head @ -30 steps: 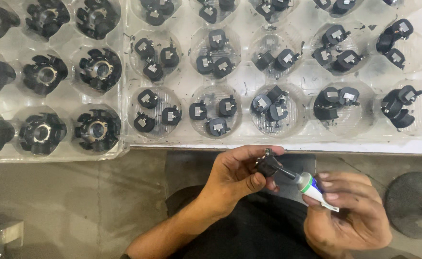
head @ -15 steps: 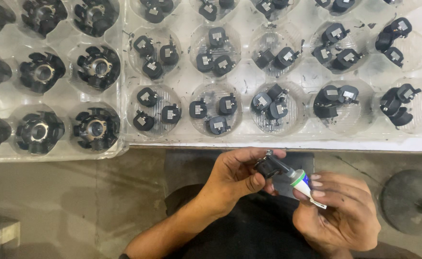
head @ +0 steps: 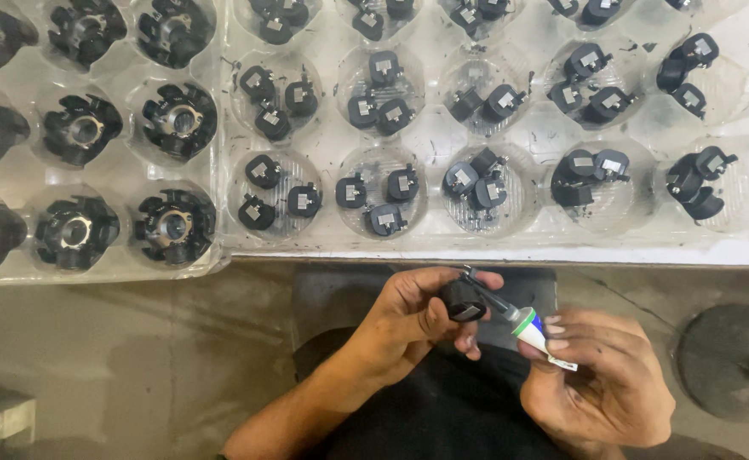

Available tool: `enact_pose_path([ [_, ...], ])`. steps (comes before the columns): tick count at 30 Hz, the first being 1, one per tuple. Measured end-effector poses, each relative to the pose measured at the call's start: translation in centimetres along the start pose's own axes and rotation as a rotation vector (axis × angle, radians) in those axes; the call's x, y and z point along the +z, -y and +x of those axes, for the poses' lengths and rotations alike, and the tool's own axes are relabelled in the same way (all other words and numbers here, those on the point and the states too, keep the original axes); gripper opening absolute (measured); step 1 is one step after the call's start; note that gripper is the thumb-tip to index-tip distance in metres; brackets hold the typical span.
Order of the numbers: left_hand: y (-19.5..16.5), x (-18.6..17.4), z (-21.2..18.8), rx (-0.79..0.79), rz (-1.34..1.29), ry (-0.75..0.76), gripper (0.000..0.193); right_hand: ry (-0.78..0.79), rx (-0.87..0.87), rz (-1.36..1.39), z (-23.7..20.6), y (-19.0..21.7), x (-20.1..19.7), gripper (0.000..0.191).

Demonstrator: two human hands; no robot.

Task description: The person wipes the adhesive tube with a blue cloth, then picks up small black plug-shaped components one at a time and squeezes adhesive from a nozzle-tipped tube onto the metal contact area of each component. Each treated component is placed into a compartment of a clear blister tray, and the person continues across the tray. At the end the person sets the tube down near a cardboard box.

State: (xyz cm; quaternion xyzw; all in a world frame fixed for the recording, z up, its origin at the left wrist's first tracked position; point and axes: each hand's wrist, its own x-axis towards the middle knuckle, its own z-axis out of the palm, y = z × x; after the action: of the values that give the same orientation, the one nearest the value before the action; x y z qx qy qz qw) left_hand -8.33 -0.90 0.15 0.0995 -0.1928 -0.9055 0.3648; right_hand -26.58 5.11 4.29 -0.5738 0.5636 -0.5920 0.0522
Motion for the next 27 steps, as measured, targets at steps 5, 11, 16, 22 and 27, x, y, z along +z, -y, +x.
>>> enact_pose_path([
  [5,0.1,-0.1,0.4,0.028,-0.023,-0.003,0.06,0.089,0.091,-0.006,0.0,0.6,-0.9,0.024],
  [11,-5.3,-1.0,5.4,0.213,0.613,-0.386,0.049,-0.185,0.14,0.344,-0.7,-0.7,-0.5,0.027],
  [16,-13.9,-2.1,14.3,0.38,1.219,-0.31,0.051,-0.167,0.152,0.421,-1.4,-1.1,-1.3,0.025],
  [22,-17.3,-2.5,20.5,0.641,2.18,0.107,0.039,-0.123,0.161,0.382,-1.7,-1.2,-1.8,0.026],
  [27,-17.7,-4.4,24.8,0.698,2.601,0.51,0.025,-0.078,0.176,0.332,-2.1,-1.6,-2.7,0.025],
])
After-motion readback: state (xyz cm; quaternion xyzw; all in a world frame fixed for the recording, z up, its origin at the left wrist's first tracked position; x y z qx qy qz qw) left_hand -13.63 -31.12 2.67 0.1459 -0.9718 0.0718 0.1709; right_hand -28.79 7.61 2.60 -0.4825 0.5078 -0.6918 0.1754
